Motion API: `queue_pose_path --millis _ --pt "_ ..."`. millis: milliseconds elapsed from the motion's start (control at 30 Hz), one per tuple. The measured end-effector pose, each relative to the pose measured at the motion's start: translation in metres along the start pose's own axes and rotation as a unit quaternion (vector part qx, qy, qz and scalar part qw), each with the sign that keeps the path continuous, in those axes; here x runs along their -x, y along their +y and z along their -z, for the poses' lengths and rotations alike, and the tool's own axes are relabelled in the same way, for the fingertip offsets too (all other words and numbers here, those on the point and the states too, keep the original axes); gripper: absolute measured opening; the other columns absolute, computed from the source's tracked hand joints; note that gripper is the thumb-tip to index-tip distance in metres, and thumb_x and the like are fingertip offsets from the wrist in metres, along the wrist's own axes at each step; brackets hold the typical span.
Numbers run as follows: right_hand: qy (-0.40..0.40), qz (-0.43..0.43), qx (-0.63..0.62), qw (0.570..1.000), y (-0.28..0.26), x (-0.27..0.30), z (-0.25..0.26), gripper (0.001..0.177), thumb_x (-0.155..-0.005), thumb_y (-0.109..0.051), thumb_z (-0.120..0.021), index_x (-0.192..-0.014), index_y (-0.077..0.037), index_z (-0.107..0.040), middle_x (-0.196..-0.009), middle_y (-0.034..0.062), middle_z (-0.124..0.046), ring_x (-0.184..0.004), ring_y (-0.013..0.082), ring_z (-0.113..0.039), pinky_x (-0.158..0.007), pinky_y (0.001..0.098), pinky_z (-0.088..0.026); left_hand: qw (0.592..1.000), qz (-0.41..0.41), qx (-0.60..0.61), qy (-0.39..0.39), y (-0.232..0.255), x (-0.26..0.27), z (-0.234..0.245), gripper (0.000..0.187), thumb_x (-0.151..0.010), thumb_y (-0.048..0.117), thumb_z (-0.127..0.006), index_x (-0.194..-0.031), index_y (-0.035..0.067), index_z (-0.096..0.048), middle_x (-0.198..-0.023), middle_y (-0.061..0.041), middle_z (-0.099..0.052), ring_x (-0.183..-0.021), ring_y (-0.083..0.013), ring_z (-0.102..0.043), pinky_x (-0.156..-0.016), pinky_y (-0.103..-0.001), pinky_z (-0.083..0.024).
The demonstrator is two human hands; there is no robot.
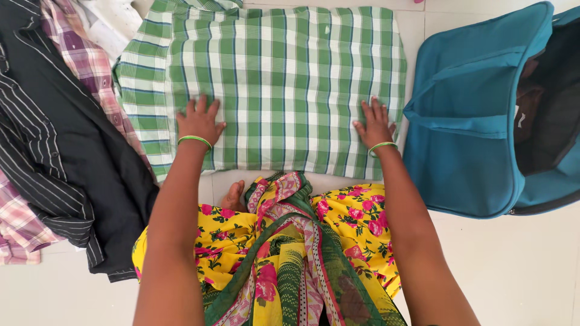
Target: The person buttons a green checkered shirt and then folds it by hand while sitting on the floor.
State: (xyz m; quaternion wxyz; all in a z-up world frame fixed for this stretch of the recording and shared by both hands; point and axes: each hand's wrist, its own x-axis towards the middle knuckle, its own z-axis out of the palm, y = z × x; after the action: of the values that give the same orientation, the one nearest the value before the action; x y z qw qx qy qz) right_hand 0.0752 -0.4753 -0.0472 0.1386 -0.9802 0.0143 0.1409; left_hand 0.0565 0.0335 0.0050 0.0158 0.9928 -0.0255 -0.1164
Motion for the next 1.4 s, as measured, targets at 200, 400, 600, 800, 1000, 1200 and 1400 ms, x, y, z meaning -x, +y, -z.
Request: queue_pose_path --millis 200,400,600,800,1000,1200,1400 --pt "0.026 -0.036 0.001 0.999 0.014 -0.011 0.001 0.07 -0.096 -0.045 -0.064 -0.159 -0.039 -0.034 -0.175 0.0005 -0.008 -0.159 0.0371 -0.011 -0.109 0.0846 -0.017 0.991 -0.036 0.093 0.091 -0.025 -0.027 -0.047 0.062 -0.09 0.014 -0.063 -0.15 0.015 -0.047 -0.166 -0.014 -0.036 -0.151 -0.0375 -0.033 -0.115 -0.058 -0.033" --pt "0.055 -0.037 0.003 0.998 0.025 -0.012 -0.007 0.071 -0.096 -0.043 -0.069 -0.16 -0.038 -0.037 -0.174 0.004 -0.008 -0.158 0.0393 -0.012 -0.112 0.0814 -0.018 0.984 0.07 0.085 0.137 -0.043 -0.005 -0.032 0.052 -0.093 0.002 -0.06 -0.144 0.008 -0.053 -0.152 -0.017 -0.048 -0.146 -0.0364 -0.043 -0.115 -0.058 -0.037" --pt "0.025 -0.04 0.016 0.999 0.003 0.009 0.003 0.081 -0.086 -0.034 -0.077 -0.157 -0.03 -0.039 -0.173 0.0115 -0.013 -0.155 0.0431 -0.017 -0.109 0.0784 -0.025 0.962 0.256 0.098 0.016 -0.068 0.032 0.003 0.049 -0.09 0.02 -0.071 -0.133 -0.001 -0.058 -0.141 -0.026 -0.056 -0.127 -0.0444 -0.057 -0.097 -0.054 -0.053" --pt "0.043 0.063 0.0 0.997 -0.03 0.064 0.0 0.081 -0.082 -0.033 -0.083 -0.152 -0.022 -0.044 -0.165 0.0196 -0.026 -0.146 0.0452 -0.032 -0.11 0.0615 -0.038 0.917 0.317 0.097 -0.221 -0.101 0.061 -0.029 0.068 -0.081 0.049 -0.084 -0.127 0.002 -0.068 -0.132 -0.021 -0.067 -0.119 -0.0372 -0.067 -0.098 -0.045 -0.055" --pt "-0.046 0.046 -0.01 0.998 -0.06 0.106 0.002 0.063 -0.079 -0.031 -0.086 -0.129 -0.012 -0.053 -0.139 0.0145 -0.047 -0.131 0.0405 -0.049 -0.099 0.0567 -0.05 0.84 0.461 0.211 -0.192 -0.09 0.085 -0.025 0.073 -0.071 0.05 -0.091 -0.123 0.004 -0.067 -0.127 -0.014 -0.073 -0.11 -0.0274 -0.074 -0.092 -0.041 -0.058" --pt "-0.112 0.036 0.091 0.989 -0.087 0.12 0.019 0.071 -0.073 -0.036 -0.091 -0.127 -0.012 -0.052 -0.141 0.0132 -0.041 -0.134 0.0387 -0.043 -0.097 0.0594 -0.05 0.877 0.411 0.243 -0.058 -0.106 0.075 -0.046 0.055 -0.077 0.043 -0.091 -0.111 0.004 -0.074 -0.114 -0.017 -0.072 -0.091 -0.0301 -0.07 -0.081 -0.042 -0.057" --pt "-0.117 0.039 0.141 0.982 -0.098 0.122 0.02 0.081 -0.07 -0.033 -0.093 -0.134 -0.014 -0.048 -0.146 0.0119 -0.037 -0.139 0.039 -0.038 -0.096 0.0594 -0.051 0.684 0.275 0.656 0.162 -0.09 0.059 -0.026 0.043 -0.09 0.026 -0.079 -0.122 0.003 -0.063 -0.115 -0.016 -0.07 -0.092 -0.0214 -0.067 -0.079 -0.04 -0.057"
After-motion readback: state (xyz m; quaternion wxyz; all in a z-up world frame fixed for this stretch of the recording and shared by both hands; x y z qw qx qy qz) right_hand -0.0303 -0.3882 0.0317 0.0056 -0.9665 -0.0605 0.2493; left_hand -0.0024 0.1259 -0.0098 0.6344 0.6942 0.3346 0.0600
